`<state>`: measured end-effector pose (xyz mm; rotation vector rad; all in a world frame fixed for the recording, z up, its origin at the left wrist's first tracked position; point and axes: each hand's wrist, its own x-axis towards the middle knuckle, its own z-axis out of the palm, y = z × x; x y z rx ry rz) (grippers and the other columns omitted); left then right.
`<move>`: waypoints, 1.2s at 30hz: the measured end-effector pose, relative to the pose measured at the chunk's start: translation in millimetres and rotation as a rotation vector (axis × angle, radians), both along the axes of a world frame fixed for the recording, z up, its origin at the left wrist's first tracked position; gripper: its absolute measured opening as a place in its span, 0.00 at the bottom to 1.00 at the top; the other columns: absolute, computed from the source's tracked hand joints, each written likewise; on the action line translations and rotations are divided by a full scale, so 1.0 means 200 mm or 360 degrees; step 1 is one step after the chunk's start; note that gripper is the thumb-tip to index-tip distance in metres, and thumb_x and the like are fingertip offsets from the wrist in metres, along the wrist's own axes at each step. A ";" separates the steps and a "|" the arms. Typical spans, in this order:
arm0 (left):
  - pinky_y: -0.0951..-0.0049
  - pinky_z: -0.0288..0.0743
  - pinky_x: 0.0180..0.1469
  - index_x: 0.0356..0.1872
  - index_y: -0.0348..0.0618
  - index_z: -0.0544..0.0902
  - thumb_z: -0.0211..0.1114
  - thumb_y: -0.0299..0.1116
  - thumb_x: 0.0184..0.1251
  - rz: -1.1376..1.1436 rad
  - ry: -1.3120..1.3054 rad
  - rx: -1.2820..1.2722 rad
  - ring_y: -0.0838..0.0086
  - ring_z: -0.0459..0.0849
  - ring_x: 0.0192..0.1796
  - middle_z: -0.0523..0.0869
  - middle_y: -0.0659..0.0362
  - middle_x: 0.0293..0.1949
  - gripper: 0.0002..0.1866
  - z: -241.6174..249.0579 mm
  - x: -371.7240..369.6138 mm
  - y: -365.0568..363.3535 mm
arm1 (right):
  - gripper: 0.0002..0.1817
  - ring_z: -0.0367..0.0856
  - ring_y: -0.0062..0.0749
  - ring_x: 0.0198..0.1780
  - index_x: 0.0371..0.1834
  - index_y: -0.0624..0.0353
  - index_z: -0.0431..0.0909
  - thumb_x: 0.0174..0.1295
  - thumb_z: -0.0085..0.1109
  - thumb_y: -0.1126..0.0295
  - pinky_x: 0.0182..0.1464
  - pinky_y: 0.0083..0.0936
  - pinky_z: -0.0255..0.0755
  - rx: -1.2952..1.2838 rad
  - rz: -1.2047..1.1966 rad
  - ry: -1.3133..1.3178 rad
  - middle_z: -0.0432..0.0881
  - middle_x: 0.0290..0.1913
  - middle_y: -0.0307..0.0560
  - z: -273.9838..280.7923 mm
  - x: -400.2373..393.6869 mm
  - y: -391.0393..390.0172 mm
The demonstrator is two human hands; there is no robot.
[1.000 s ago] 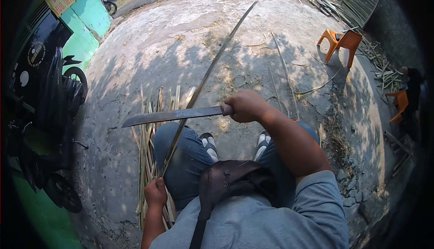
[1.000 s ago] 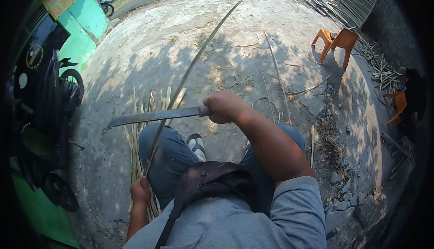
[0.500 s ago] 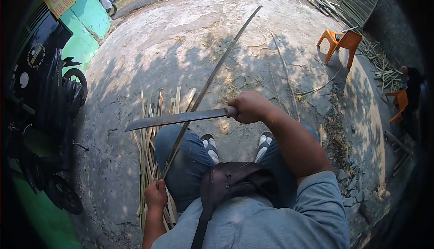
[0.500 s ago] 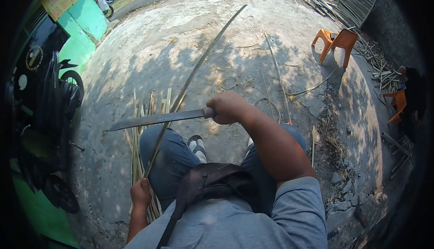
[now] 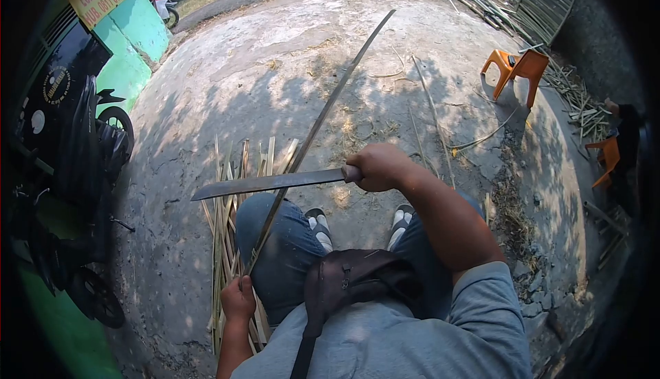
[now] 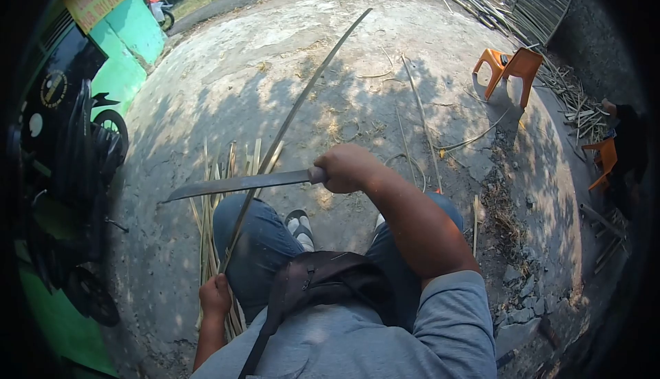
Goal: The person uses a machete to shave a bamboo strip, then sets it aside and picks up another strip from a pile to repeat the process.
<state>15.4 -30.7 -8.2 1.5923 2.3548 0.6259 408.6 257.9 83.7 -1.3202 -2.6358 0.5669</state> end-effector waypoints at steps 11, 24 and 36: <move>0.46 0.70 0.34 0.27 0.35 0.79 0.50 0.65 0.81 -0.0018 0.0000 0.0007 0.33 0.81 0.33 0.78 0.38 0.23 0.38 0.00 0.02 0.01 | 0.08 0.88 0.57 0.42 0.37 0.49 0.87 0.54 0.65 0.66 0.44 0.51 0.81 0.0039 0.0072 0.0065 0.89 0.35 0.52 -0.04 -0.03 -0.02; 0.47 0.70 0.34 0.27 0.34 0.79 0.50 0.63 0.82 -0.0017 -0.0044 0.0030 0.35 0.81 0.32 0.78 0.38 0.24 0.37 -0.03 0.01 -0.01 | 0.09 0.89 0.55 0.43 0.38 0.49 0.88 0.54 0.64 0.67 0.46 0.48 0.82 0.0058 0.0053 0.0021 0.89 0.37 0.51 0.01 -0.05 -0.09; 0.47 0.72 0.34 0.28 0.33 0.80 0.51 0.65 0.81 0.0020 -0.0079 0.0010 0.35 0.82 0.32 0.79 0.38 0.23 0.38 -0.03 0.01 -0.01 | 0.09 0.89 0.54 0.44 0.40 0.46 0.88 0.57 0.66 0.64 0.47 0.48 0.82 0.0034 -0.0284 0.0128 0.90 0.38 0.51 -0.01 0.09 0.08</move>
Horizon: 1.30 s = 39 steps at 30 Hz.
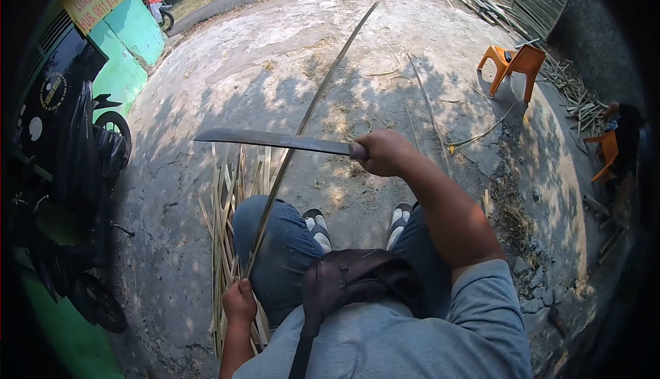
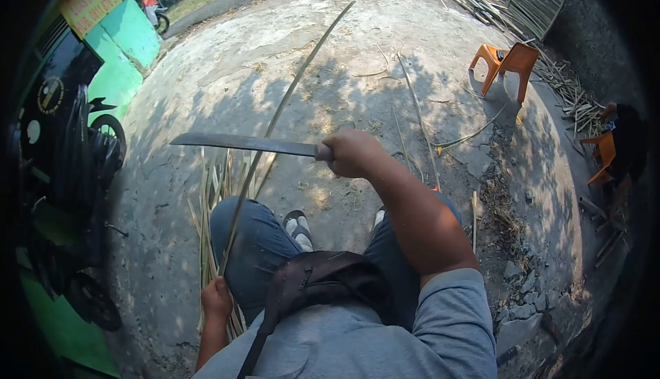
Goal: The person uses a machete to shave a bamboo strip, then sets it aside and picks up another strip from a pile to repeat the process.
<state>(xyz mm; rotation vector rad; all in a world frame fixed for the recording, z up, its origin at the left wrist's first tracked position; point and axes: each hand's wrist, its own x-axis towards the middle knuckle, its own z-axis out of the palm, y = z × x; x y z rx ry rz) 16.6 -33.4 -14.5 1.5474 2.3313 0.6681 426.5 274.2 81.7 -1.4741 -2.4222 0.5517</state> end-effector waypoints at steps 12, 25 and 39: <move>0.47 0.73 0.34 0.28 0.34 0.81 0.51 0.67 0.79 0.0027 0.0071 -0.0030 0.34 0.82 0.32 0.79 0.38 0.23 0.39 0.09 0.05 0.00 | 0.08 0.90 0.53 0.44 0.38 0.47 0.88 0.55 0.65 0.66 0.46 0.48 0.83 0.0055 0.0162 -0.0224 0.90 0.37 0.49 0.02 -0.11 -0.08; 0.46 0.75 0.35 0.31 0.36 0.84 0.54 0.67 0.77 -0.0007 0.0168 -0.0001 0.35 0.84 0.34 0.82 0.39 0.25 0.37 0.14 0.04 0.03 | 0.06 0.89 0.56 0.42 0.35 0.48 0.87 0.55 0.65 0.65 0.45 0.50 0.81 0.0079 0.0301 -0.0251 0.89 0.34 0.50 -0.05 -0.16 -0.15; 0.45 0.73 0.33 0.28 0.37 0.81 0.54 0.67 0.77 0.0028 0.0261 0.0075 0.36 0.83 0.32 0.80 0.40 0.23 0.37 0.06 0.02 0.01 | 0.09 0.89 0.56 0.45 0.42 0.48 0.89 0.60 0.64 0.65 0.48 0.49 0.81 -0.0119 -0.0047 0.0030 0.90 0.39 0.53 -0.06 -0.05 -0.05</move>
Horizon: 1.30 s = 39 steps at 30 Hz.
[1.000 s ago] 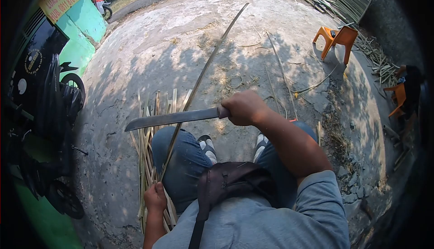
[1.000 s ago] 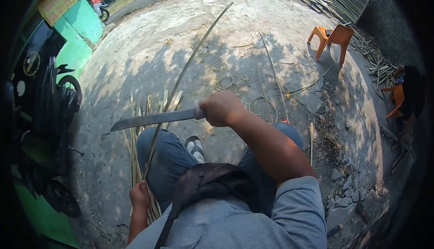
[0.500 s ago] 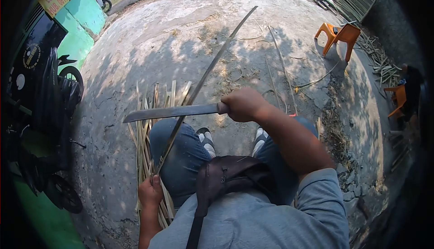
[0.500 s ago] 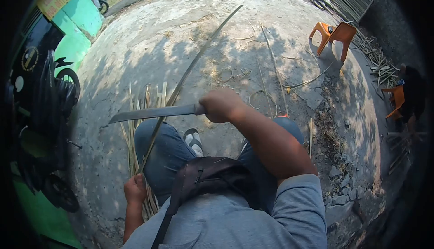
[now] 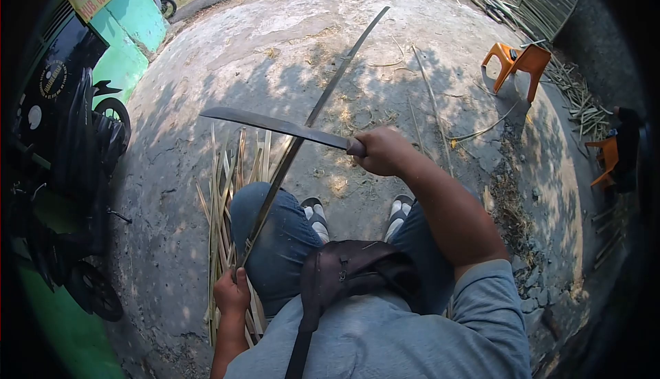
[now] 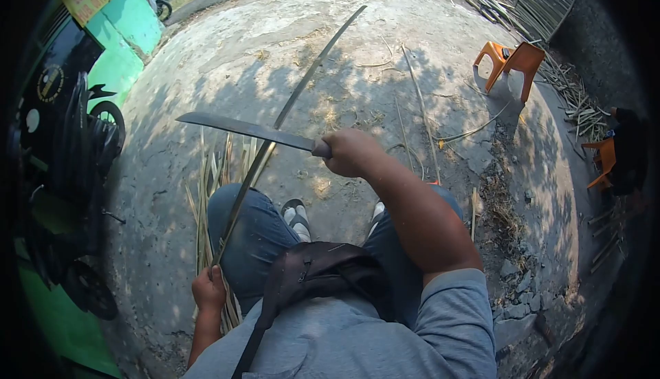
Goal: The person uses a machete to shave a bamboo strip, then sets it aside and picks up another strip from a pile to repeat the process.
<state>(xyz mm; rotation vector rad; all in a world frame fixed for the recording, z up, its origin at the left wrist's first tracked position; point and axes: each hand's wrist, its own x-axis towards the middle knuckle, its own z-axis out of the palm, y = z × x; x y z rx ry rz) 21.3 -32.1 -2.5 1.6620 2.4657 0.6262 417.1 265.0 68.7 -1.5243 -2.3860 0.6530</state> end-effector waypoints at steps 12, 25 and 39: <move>0.44 0.74 0.33 0.28 0.37 0.80 0.52 0.71 0.77 -0.0016 0.0096 0.0078 0.35 0.83 0.32 0.81 0.40 0.23 0.40 -0.06 -0.03 0.00 | 0.10 0.88 0.59 0.46 0.42 0.53 0.89 0.61 0.65 0.64 0.49 0.49 0.81 -0.0035 -0.0191 0.0138 0.89 0.39 0.58 -0.01 0.06 0.15; 0.44 0.72 0.34 0.27 0.37 0.79 0.52 0.68 0.79 -0.0130 -0.0096 0.0014 0.33 0.83 0.34 0.80 0.39 0.24 0.38 -0.04 -0.05 0.03 | 0.07 0.88 0.56 0.42 0.36 0.50 0.88 0.57 0.68 0.64 0.47 0.50 0.81 0.0237 0.0193 -0.0070 0.88 0.35 0.53 0.02 0.03 0.04; 0.46 0.71 0.32 0.26 0.36 0.77 0.51 0.68 0.79 -0.0215 -0.0168 0.0005 0.33 0.81 0.32 0.79 0.38 0.24 0.38 0.00 -0.07 0.02 | 0.12 0.88 0.59 0.41 0.42 0.53 0.88 0.64 0.70 0.58 0.44 0.48 0.80 0.0243 -0.0075 0.0320 0.88 0.36 0.57 0.07 0.06 -0.01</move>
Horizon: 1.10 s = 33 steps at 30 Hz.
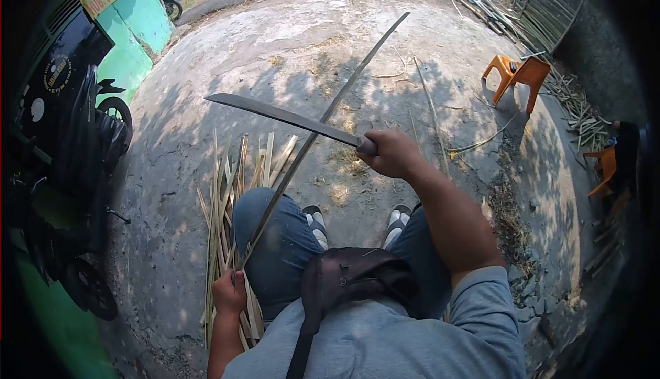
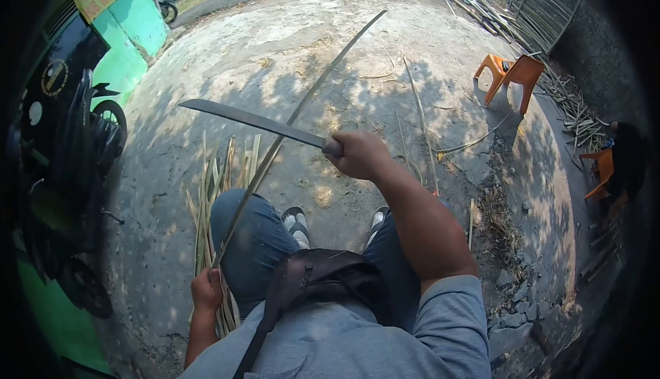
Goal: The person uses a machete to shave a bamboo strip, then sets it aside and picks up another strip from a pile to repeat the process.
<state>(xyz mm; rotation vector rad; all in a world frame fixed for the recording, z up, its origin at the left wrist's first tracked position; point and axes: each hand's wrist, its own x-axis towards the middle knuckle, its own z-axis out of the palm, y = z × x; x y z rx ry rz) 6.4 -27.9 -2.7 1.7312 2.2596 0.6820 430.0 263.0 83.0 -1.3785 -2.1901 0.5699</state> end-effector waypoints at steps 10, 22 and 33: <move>0.62 0.73 0.35 0.31 0.35 0.78 0.49 0.75 0.77 -0.0181 -0.0421 -0.0316 0.67 0.79 0.28 0.78 0.53 0.21 0.43 0.21 -0.01 -0.05 | 0.15 0.88 0.58 0.36 0.52 0.47 0.82 0.66 0.68 0.59 0.38 0.51 0.80 0.0439 0.0117 0.0164 0.88 0.33 0.53 -0.13 -0.17 0.00; 0.55 0.73 0.34 0.36 0.35 0.81 0.59 0.73 0.73 -0.0101 -0.0050 -0.0468 0.50 0.82 0.29 0.80 0.45 0.24 0.40 0.37 0.03 -0.02 | 0.14 0.89 0.55 0.38 0.50 0.44 0.85 0.60 0.66 0.62 0.40 0.50 0.80 0.0382 0.0269 -0.0238 0.88 0.33 0.49 -0.24 -0.22 -0.02; 0.71 0.67 0.58 0.63 0.34 0.75 0.65 0.63 0.75 -0.0399 -0.0059 0.0902 0.73 0.72 0.52 0.74 0.60 0.54 0.38 1.14 -0.09 -0.05 | 0.08 0.88 0.56 0.39 0.40 0.47 0.82 0.59 0.66 0.62 0.40 0.50 0.80 0.0376 0.0273 -0.0220 0.88 0.34 0.50 -0.20 -0.23 -0.07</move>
